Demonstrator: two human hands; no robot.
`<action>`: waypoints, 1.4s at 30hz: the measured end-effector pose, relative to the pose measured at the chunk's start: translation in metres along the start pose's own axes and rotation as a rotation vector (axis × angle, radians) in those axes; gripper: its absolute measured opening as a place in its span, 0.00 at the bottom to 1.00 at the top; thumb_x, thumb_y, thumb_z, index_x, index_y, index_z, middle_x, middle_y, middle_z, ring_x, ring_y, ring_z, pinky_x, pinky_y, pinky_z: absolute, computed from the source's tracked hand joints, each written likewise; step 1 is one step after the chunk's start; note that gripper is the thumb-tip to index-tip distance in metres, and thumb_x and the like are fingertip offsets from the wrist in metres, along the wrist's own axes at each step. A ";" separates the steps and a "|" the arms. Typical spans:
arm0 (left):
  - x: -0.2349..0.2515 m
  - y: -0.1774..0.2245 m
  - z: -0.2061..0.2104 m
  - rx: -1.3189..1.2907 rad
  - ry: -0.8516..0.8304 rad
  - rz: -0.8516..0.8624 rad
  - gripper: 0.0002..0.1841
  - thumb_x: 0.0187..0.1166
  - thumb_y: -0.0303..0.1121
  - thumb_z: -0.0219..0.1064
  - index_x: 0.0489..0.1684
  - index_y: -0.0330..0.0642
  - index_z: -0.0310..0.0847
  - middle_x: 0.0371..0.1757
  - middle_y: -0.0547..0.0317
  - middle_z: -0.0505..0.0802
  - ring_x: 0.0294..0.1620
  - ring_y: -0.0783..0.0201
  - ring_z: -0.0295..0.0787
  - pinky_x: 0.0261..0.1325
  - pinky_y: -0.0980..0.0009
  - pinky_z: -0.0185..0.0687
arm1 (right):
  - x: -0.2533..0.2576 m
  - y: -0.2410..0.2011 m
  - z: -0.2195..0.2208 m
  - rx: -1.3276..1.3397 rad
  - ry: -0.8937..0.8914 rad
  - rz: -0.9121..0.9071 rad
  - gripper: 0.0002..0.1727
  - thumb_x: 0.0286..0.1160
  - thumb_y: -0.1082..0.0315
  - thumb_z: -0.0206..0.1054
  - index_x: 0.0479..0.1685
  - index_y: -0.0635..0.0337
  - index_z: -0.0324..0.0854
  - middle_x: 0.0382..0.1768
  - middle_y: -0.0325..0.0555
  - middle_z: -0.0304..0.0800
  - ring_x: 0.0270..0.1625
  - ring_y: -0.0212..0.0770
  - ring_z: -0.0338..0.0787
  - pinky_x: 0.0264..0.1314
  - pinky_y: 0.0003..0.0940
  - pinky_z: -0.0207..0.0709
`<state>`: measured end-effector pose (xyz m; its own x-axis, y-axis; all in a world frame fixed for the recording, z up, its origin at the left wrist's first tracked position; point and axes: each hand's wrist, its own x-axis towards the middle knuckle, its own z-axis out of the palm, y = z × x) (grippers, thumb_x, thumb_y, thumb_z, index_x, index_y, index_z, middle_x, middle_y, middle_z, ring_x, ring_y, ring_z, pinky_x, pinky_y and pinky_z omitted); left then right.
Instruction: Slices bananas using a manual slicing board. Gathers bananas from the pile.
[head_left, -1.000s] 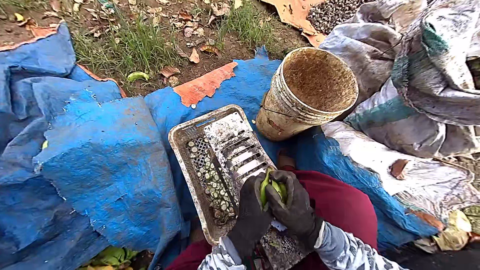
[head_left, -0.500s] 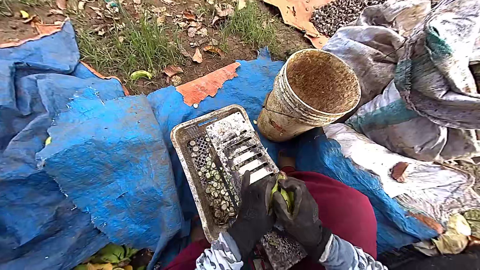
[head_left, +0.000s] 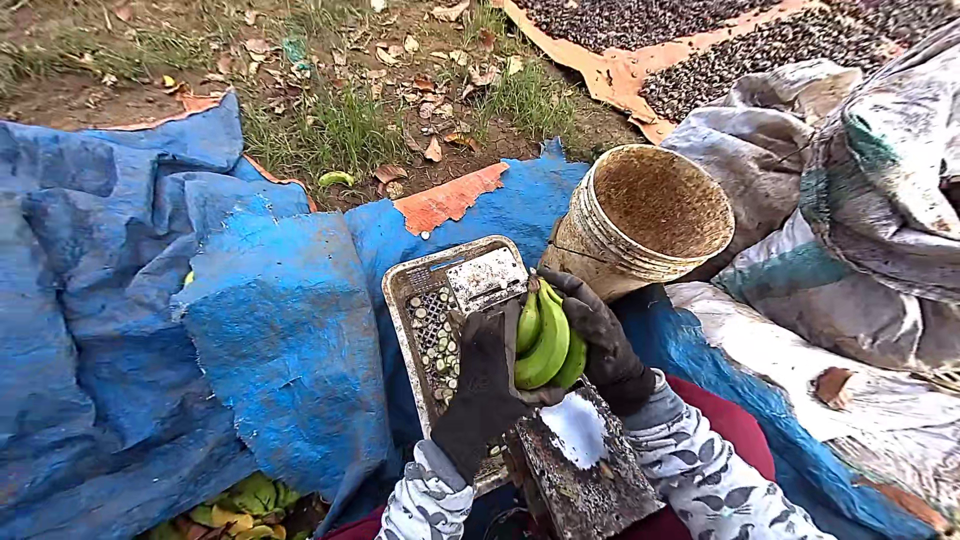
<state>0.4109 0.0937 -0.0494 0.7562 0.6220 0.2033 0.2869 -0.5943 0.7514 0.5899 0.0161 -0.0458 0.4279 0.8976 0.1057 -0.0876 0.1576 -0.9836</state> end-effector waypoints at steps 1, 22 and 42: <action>-0.009 0.007 0.005 0.074 0.051 0.003 0.61 0.44 0.61 0.86 0.81 0.27 0.68 0.73 0.35 0.85 0.80 0.36 0.74 0.89 0.39 0.50 | -0.009 -0.003 0.002 -0.091 0.004 -0.008 0.33 0.84 0.49 0.55 0.82 0.60 0.71 0.75 0.50 0.82 0.74 0.41 0.83 0.76 0.40 0.79; -0.094 0.044 0.008 0.214 0.056 -0.093 0.73 0.40 0.70 0.82 0.86 0.21 0.56 0.85 0.25 0.68 0.90 0.31 0.55 0.92 0.42 0.39 | -0.093 -0.020 0.028 -0.134 0.107 0.105 0.29 0.79 0.58 0.62 0.72 0.69 0.68 0.55 0.32 0.88 0.57 0.20 0.88 0.66 0.25 0.83; -0.102 0.023 -0.009 0.123 -0.211 -0.131 0.46 0.67 0.41 0.80 0.89 0.40 0.63 0.87 0.39 0.70 0.87 0.39 0.63 0.88 0.45 0.55 | -0.103 -0.015 0.029 -0.418 0.050 0.192 0.25 0.62 0.71 0.71 0.65 0.60 0.86 0.59 0.45 0.93 0.55 0.37 0.93 0.58 0.37 0.89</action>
<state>0.3350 0.0210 -0.0477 0.8099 0.5854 -0.0360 0.4499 -0.5808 0.6784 0.5209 -0.0666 -0.0375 0.4836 0.8715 -0.0814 0.1965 -0.1987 -0.9602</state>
